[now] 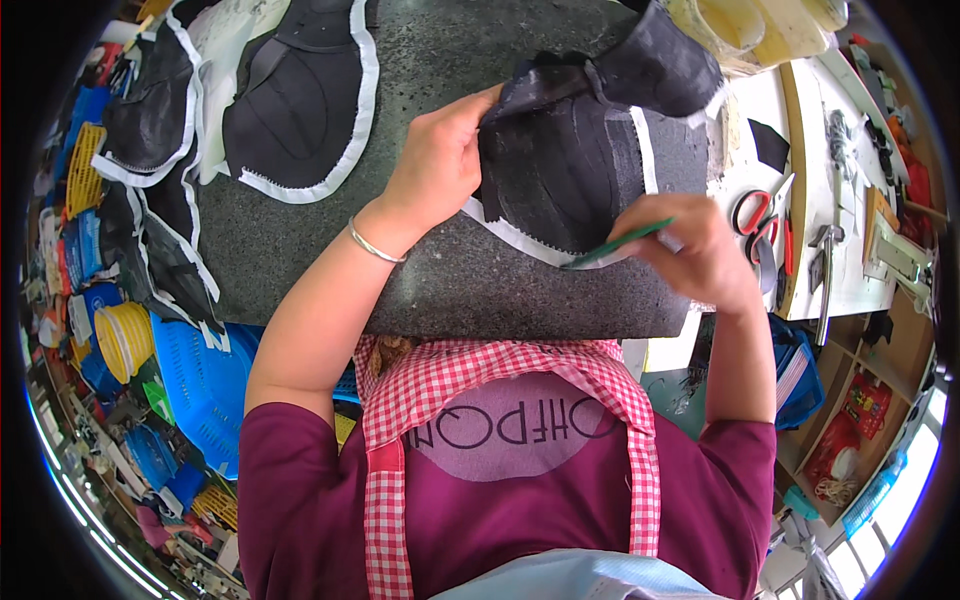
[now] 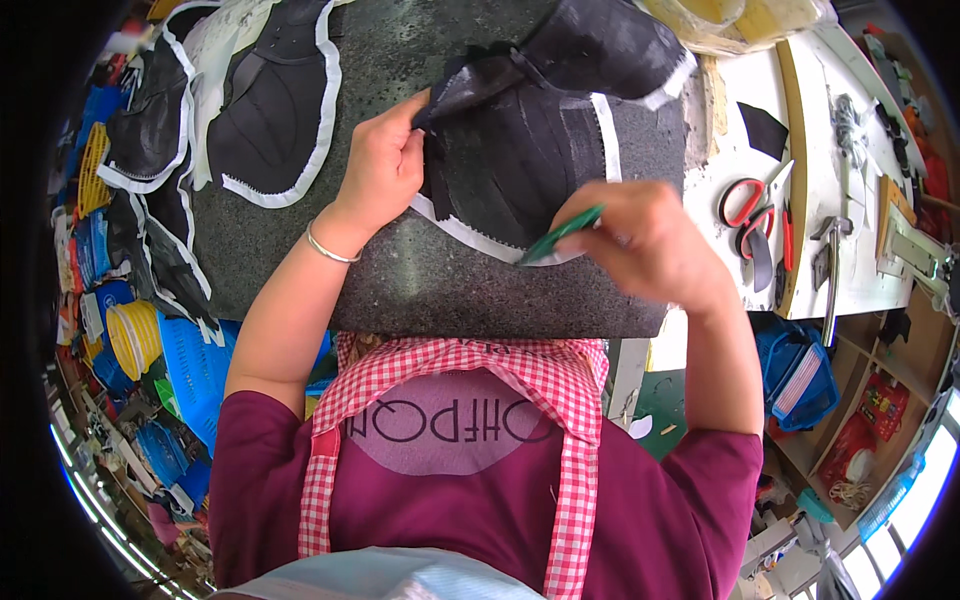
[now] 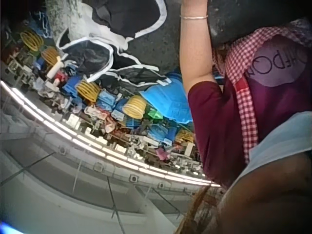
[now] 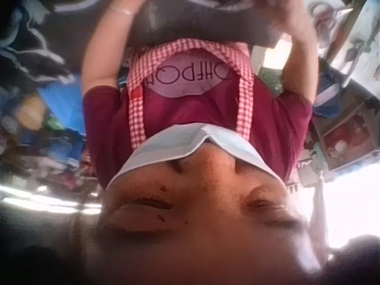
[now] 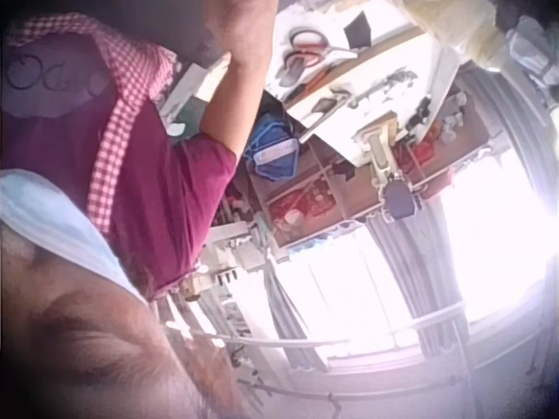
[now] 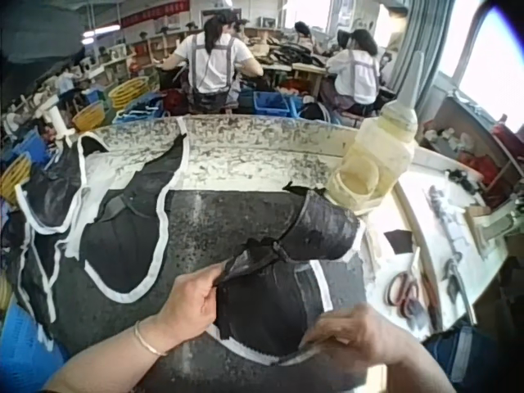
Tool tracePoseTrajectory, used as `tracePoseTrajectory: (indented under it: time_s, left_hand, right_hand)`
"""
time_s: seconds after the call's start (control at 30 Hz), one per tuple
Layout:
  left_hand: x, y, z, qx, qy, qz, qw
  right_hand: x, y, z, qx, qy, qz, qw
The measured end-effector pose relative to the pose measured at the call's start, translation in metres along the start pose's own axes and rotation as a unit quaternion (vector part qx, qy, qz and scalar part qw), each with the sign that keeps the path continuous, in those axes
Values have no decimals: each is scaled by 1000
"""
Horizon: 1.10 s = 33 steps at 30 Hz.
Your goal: The recorder trims excess fabric from shoe upper components using scissors and applies adhesive to the edges using a scraper.
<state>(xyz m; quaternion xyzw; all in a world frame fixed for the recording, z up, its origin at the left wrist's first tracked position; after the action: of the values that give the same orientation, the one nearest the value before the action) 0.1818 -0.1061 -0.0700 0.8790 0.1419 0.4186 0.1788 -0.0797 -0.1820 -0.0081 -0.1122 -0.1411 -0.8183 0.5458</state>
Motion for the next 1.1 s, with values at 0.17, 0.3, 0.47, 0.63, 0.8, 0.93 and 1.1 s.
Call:
tracePoseTrajectory:
  time_s: [0.17, 0.3, 0.47, 0.63, 0.8, 0.93, 1.1]
  left_hand:
    - [-3, 4, -4, 35, 5, 18, 999]
    - [-2, 1, -6, 76, -15, 17, 997]
    - [-2, -3, -5, 99, 7, 20, 995]
    - [-6, -2, 7, 114, -10, 10, 993]
    - [6, -1, 0, 117, -8, 5, 993]
    - [9, -2, 14, 198, -232, 18, 952]
    - [15, 5, -11, 348, -474, 46, 807]
  right_hand:
    - [12, 23, -31, 47, -91, -308, 946]
    - [-12, 7, -26, 44, -171, -184, 967]
    - [3, -32, -3, -110, 23, -175, 978]
    - [-34, -28, 3, -114, -37, -167, 978]
    - [5, -24, 24, -24, 172, -436, 883]
    - [94, 7, -17, -24, -177, -593, 785]
    - [149, 30, -66, -111, -359, -506, 776]
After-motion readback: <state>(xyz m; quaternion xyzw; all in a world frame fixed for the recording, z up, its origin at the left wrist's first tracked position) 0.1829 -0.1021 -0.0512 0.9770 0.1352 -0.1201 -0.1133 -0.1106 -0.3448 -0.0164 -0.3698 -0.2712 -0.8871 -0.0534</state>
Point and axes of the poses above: each hand's wrist, its own y-axis towards the middle knuckle, its own x-axis out of the back of the hand, z = x × y, the point moved 1 cm from there along y, towards the middle knuckle, and after that the axes turned 13 degrees about y, right-handed, at the moved point
